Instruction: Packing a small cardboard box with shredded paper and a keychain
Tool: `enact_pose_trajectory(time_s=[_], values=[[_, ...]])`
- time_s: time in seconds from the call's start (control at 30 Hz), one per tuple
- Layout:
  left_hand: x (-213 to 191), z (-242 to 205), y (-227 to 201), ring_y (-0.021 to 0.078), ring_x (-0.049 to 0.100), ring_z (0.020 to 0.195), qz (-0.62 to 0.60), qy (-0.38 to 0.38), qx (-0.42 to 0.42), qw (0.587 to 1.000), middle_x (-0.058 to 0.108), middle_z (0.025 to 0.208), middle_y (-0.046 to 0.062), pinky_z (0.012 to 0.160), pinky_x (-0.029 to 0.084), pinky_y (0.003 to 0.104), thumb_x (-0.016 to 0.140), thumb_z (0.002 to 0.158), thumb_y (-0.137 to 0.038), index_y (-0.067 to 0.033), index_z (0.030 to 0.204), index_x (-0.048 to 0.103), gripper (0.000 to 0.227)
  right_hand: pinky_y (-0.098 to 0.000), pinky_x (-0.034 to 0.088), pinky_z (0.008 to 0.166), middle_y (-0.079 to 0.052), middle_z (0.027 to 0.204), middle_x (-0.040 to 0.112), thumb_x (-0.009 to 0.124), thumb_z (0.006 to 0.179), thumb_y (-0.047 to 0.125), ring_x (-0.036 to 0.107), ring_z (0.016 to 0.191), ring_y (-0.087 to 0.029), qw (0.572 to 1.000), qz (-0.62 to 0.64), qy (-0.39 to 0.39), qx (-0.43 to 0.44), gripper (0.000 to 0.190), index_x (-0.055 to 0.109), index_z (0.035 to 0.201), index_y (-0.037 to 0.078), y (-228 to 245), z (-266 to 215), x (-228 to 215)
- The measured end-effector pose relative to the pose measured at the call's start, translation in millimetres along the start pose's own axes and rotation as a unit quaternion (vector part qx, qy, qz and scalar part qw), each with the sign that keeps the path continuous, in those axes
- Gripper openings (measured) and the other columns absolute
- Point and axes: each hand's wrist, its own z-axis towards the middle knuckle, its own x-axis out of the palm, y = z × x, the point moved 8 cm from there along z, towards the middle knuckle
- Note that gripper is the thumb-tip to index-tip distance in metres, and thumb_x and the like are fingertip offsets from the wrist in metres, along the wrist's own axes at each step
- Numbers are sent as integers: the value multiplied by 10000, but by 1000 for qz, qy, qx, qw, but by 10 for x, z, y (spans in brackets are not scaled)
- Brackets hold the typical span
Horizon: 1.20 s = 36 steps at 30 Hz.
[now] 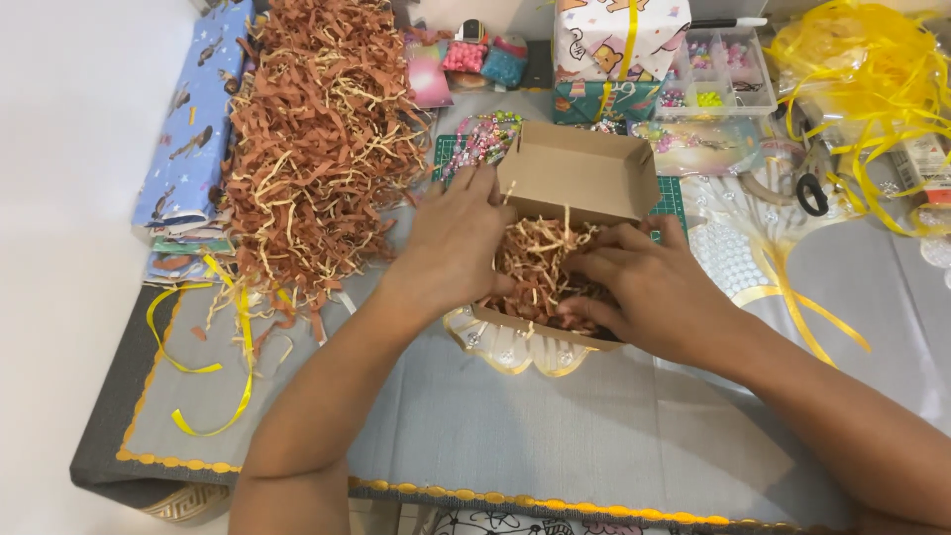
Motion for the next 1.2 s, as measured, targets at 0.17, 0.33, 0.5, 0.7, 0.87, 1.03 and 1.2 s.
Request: enact_pose_trajectory(time_s=[0.17, 0.33, 0.5, 0.7, 0.87, 1.03, 1.2], values=[[31, -56, -400, 353, 422, 1361, -22, 109, -16, 994, 560, 1409, 119, 1042, 408, 456, 1127, 639, -379, -168, 983, 930, 450, -523, 396, 1095, 22, 1071, 903, 901, 842, 701, 649, 1340, -248, 983, -26, 180, 25, 594, 869, 1222, 246, -95, -71, 193], [133, -84, -454, 337, 456, 1262, -7, 41, 55, 998, 543, 1300, 77, 1020, 405, 500, 1056, 671, -326, -112, 926, 920, 360, -511, 419, 1049, 83, 947, 868, 943, 804, 396, 678, 1223, -219, 982, -37, 185, 9, 234, 868, 985, 268, -101, -123, 146], [-438, -269, -179, 400, 521, 1212, -3, -60, 41, 997, 640, 1121, 131, 920, 519, 576, 924, 804, -359, -87, 1041, 879, 364, -527, 342, 905, 126, 1118, 873, 826, 910, 270, 653, 1119, -281, 999, 32, 34, 8, 258, 846, 1163, 312, -187, -102, -409], [-477, -275, -145, 490, 707, 926, -185, -54, 32, 981, 716, 985, 185, 783, 496, 550, 698, 825, -33, -87, 1000, 656, 188, -486, 560, 938, -99, 1235, 783, 756, 1027, 161, 741, 1085, -350, 988, 145, -18, 55, 298, 699, 1316, 113, -240, -102, -528], [-470, -213, -407, 248, 642, 728, -328, -33, 128, 936, 686, 815, 97, 686, 427, 432, 660, 894, -24, -111, 931, 562, 136, -483, 433, 1023, -78, 1502, 709, 978, 728, 761, 665, 1334, -321, 990, 137, -1, 16, 1024, 640, 1481, 155, -41, -47, -399], [-461, -220, -488, 308, 673, 855, -331, -5, 173, 928, 702, 906, 104, 763, 466, 430, 675, 862, -29, -101, 978, 572, 171, -471, 334, 942, 40, 1138, 777, 891, 958, 408, 628, 1092, -277, 988, 132, -75, -6, 347, 672, 1036, 151, -9, -58, -330], [-566, -270, -294, 236, 714, 823, -295, 8, 128, 947, 758, 917, 57, 742, 528, 389, 690, 841, 42, -130, 1013, 687, 243, -484, 309, 947, 31, 1124, 790, 803, 931, 249, 612, 1044, -288, 990, 107, -85, 24, 195, 731, 1079, 144, -144, -82, -407]])
